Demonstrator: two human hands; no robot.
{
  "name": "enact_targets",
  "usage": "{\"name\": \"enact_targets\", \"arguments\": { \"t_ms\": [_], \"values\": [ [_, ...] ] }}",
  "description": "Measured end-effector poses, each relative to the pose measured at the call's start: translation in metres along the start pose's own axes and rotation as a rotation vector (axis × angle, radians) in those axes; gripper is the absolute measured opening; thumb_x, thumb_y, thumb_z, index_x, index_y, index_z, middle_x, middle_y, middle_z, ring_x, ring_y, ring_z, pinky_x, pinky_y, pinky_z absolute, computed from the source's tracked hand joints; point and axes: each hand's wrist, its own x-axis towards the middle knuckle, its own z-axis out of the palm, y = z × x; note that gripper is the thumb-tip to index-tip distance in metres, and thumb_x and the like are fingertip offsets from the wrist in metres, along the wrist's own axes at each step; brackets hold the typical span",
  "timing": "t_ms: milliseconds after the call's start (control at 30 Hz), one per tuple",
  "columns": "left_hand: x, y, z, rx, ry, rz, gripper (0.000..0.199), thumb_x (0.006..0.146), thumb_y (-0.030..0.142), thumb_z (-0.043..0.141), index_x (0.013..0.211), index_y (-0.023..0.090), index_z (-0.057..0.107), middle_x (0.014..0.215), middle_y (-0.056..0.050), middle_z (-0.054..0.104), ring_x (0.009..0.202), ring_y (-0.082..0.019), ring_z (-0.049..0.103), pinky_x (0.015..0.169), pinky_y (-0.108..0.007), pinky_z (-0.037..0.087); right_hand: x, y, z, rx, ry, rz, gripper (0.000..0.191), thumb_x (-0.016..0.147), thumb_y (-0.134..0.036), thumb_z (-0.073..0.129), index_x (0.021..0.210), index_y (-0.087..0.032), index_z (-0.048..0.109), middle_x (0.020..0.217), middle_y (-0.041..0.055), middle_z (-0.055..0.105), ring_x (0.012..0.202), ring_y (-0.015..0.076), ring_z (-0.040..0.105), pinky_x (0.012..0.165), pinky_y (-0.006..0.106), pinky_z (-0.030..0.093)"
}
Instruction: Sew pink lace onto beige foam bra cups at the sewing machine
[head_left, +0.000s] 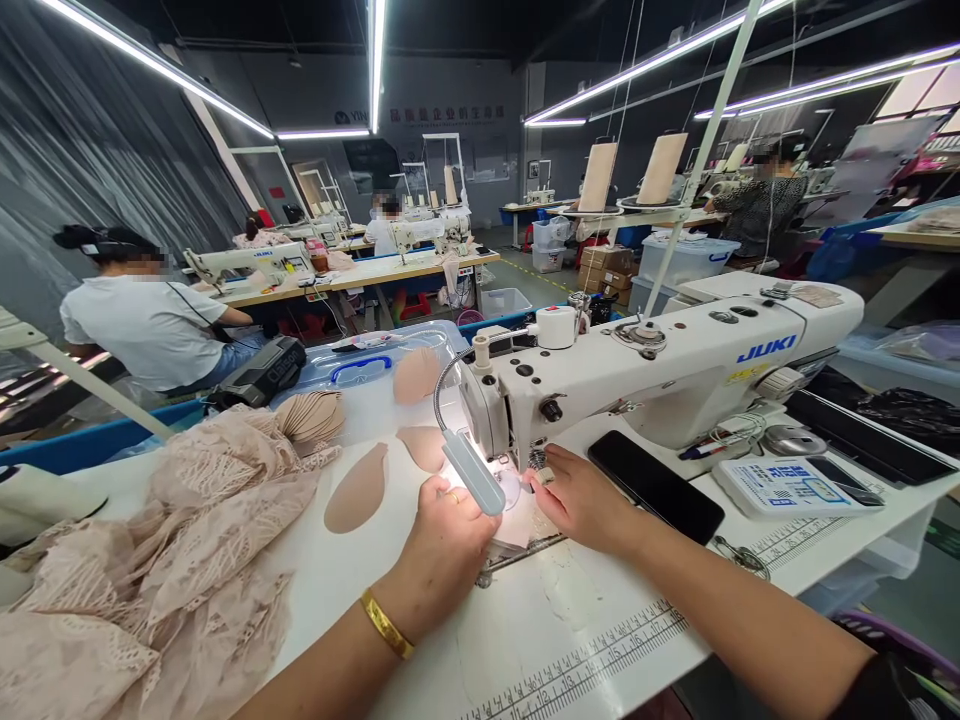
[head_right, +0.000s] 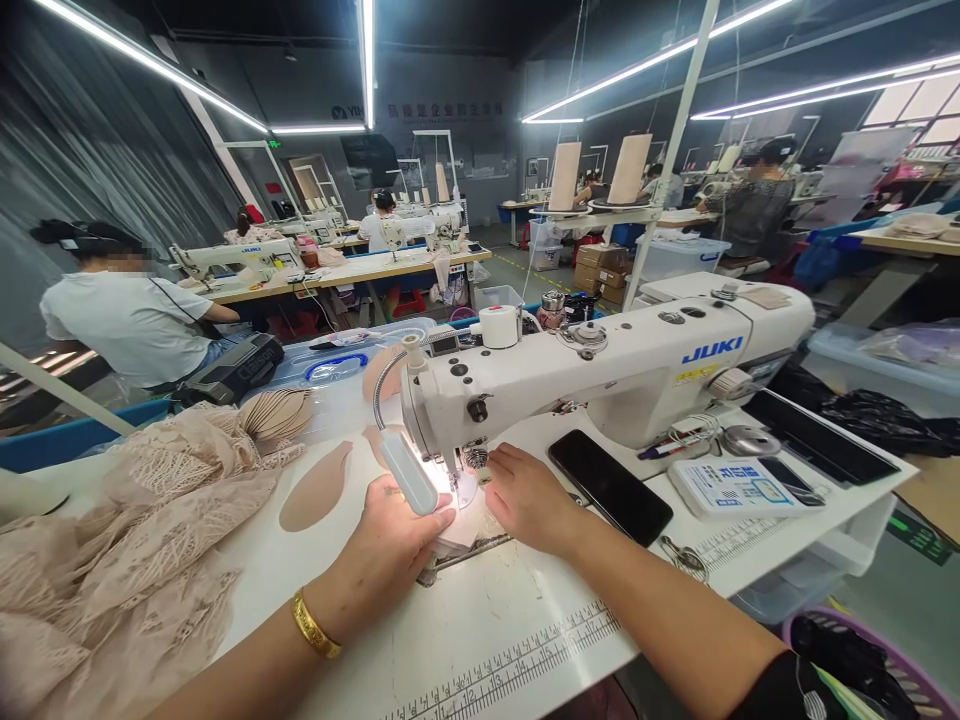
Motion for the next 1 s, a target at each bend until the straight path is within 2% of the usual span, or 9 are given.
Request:
{"name": "enact_targets", "arguments": {
  "t_ms": [167,300,400,467,567,633,833,1000],
  "values": [
    [0.002,-0.002,-0.001,0.018,-0.003,-0.004,0.033,0.076,-0.002,0.053,0.096,0.021,0.065,0.087,-0.002,0.074,0.079,-0.023,0.066,0.090,-0.050,0.039,0.000,-0.002,-0.003,-0.007,0.014,-0.004,0.024,0.094,-0.010,0.046,0.078,-0.021,0.060,0.084,0.0088,0.064,0.081,0.0257,0.055,0.074,0.038,0.049],
    [0.000,0.006,-0.004,0.030,-0.004,-0.008,0.023,0.085,0.004,0.051,0.093,0.021,0.064,0.084,-0.002,0.070,0.079,-0.022,0.063,0.089,-0.048,0.038,0.002,-0.006,-0.013,0.061,-0.149,-0.146,0.021,0.093,-0.011,0.048,0.088,-0.022,0.065,0.076,0.0037,0.062,0.074,0.0222,0.051,0.072,0.035,0.045],
    [-0.005,0.018,-0.006,0.022,-0.009,0.029,0.024,0.092,0.006,0.046,0.094,0.022,0.064,0.084,-0.001,0.069,0.071,-0.018,0.059,0.085,-0.044,0.038,0.002,-0.010,-0.019,0.098,-0.267,-0.254,0.020,0.089,-0.011,0.049,0.080,-0.023,0.062,0.073,0.0006,0.059,0.068,0.0187,0.047,0.070,0.032,0.041],
    [-0.007,0.025,-0.006,0.005,0.009,0.048,0.027,0.093,0.006,0.047,0.103,0.024,0.065,0.088,-0.001,0.070,0.068,-0.017,0.057,0.085,-0.044,0.038,0.001,-0.011,-0.020,0.088,-0.290,-0.264,0.021,0.088,-0.010,0.050,0.073,-0.022,0.059,0.073,0.0005,0.058,0.067,0.0179,0.045,0.068,0.031,0.038],
    [-0.007,0.027,-0.007,-0.002,0.031,0.057,0.029,0.093,0.006,0.048,0.108,0.025,0.064,0.088,0.000,0.070,0.066,-0.017,0.056,0.085,-0.044,0.038,0.001,-0.012,-0.018,0.094,-0.295,-0.236,0.021,0.087,-0.009,0.050,0.074,-0.022,0.060,0.073,0.0003,0.057,0.067,0.0174,0.045,0.068,0.031,0.038],
    [-0.005,0.024,-0.008,0.005,0.025,0.055,0.027,0.093,0.006,0.048,0.106,0.024,0.064,0.086,0.000,0.069,0.066,-0.017,0.056,0.085,-0.044,0.039,0.001,-0.012,-0.017,0.112,-0.296,-0.211,0.020,0.087,-0.008,0.050,0.078,-0.022,0.063,0.075,0.0005,0.059,0.068,0.0173,0.047,0.069,0.031,0.038],
    [0.000,0.003,-0.010,0.040,-0.039,0.062,0.022,0.095,0.009,0.048,0.081,0.021,0.060,0.075,0.000,0.062,0.070,-0.019,0.056,0.088,-0.047,0.040,0.004,-0.014,-0.013,0.121,-0.284,-0.155,0.019,0.092,-0.010,0.051,0.085,-0.022,0.064,0.075,0.0010,0.061,0.070,0.0185,0.050,0.072,0.031,0.037],
    [0.006,-0.015,-0.013,-0.017,-0.029,0.111,0.022,0.097,0.012,0.051,0.086,0.022,0.068,0.086,-0.001,0.069,0.084,-0.021,0.062,0.092,-0.046,0.036,0.006,-0.017,-0.007,0.081,-0.271,-0.111,0.018,0.089,-0.008,0.050,0.079,-0.022,0.057,0.071,-0.0010,0.054,0.067,0.0177,0.045,0.068,0.030,0.035]
  ]
}}
